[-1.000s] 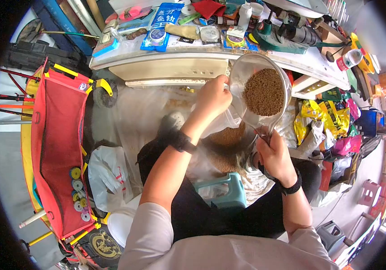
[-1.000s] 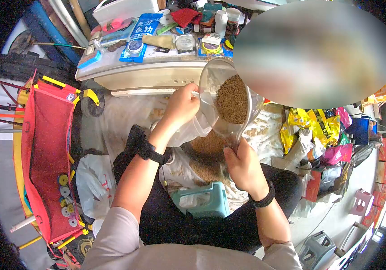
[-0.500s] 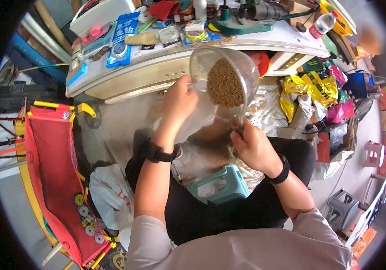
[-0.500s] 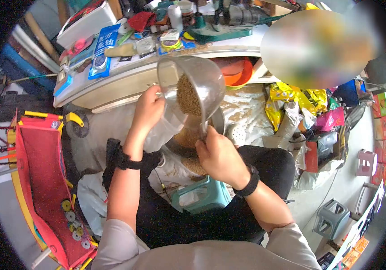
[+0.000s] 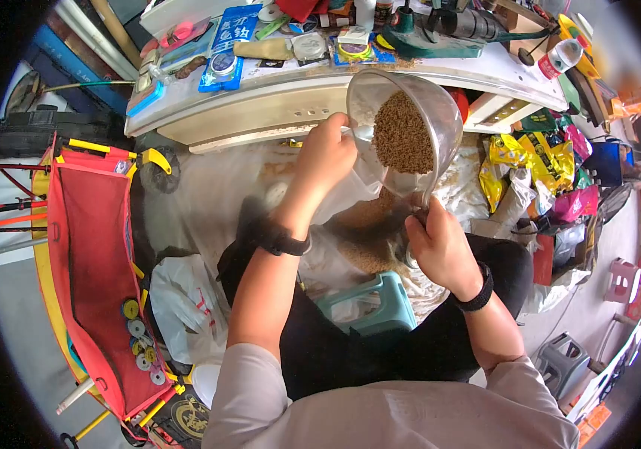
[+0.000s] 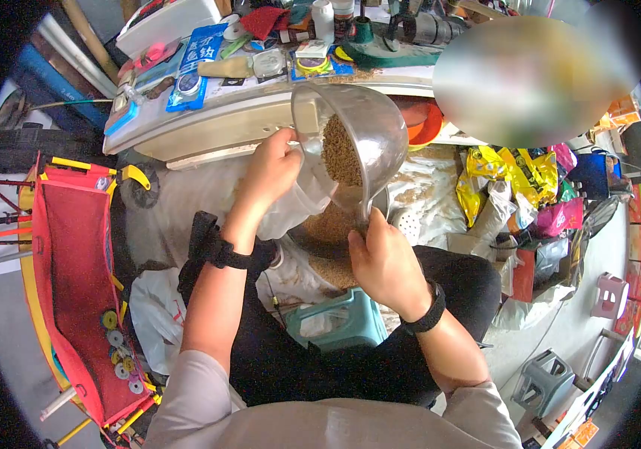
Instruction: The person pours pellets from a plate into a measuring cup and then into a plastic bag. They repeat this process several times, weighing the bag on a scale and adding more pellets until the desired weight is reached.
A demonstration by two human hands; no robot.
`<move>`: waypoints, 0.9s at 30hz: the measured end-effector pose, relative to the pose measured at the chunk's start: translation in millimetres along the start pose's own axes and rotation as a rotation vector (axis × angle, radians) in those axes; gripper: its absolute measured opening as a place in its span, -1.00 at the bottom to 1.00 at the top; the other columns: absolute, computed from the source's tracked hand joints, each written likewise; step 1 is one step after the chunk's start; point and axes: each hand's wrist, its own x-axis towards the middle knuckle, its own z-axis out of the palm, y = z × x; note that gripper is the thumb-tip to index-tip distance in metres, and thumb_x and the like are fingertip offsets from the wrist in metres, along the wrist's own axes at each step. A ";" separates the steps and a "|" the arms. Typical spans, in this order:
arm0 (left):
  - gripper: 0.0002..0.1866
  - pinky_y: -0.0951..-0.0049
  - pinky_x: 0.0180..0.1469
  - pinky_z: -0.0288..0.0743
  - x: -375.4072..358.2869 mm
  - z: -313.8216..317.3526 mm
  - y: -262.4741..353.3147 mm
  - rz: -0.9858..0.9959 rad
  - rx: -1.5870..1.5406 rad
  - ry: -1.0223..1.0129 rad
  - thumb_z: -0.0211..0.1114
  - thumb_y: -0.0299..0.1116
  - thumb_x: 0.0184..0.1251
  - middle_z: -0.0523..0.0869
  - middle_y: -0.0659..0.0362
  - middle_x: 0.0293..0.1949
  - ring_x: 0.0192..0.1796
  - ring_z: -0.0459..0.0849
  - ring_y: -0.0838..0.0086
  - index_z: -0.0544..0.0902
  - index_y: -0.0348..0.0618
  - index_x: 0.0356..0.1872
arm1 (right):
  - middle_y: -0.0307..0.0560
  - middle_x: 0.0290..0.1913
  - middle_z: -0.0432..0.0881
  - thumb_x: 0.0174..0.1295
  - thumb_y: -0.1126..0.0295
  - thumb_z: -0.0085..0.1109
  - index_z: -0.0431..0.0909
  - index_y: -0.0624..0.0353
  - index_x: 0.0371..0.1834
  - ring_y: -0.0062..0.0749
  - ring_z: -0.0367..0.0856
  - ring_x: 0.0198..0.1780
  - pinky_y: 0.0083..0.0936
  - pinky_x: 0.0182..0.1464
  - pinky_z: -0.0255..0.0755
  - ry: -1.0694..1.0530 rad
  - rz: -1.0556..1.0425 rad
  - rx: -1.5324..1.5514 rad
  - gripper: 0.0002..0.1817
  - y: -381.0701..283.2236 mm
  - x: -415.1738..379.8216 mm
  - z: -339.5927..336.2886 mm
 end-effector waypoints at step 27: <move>-0.71 0.12 -0.03 0.48 -1.4 0.7 -1.0 0.065 0.028 0.051 0.06 -0.47 0.09 0.68 -0.14 -0.23 -0.10 0.64 -0.01 0.59 -0.24 -0.14 | 0.33 -0.55 0.50 0.21 0.45 0.07 0.31 0.46 -0.18 0.31 0.49 -0.44 0.04 -0.40 0.34 0.078 -0.111 -0.022 -0.73 2.4 -1.2 4.0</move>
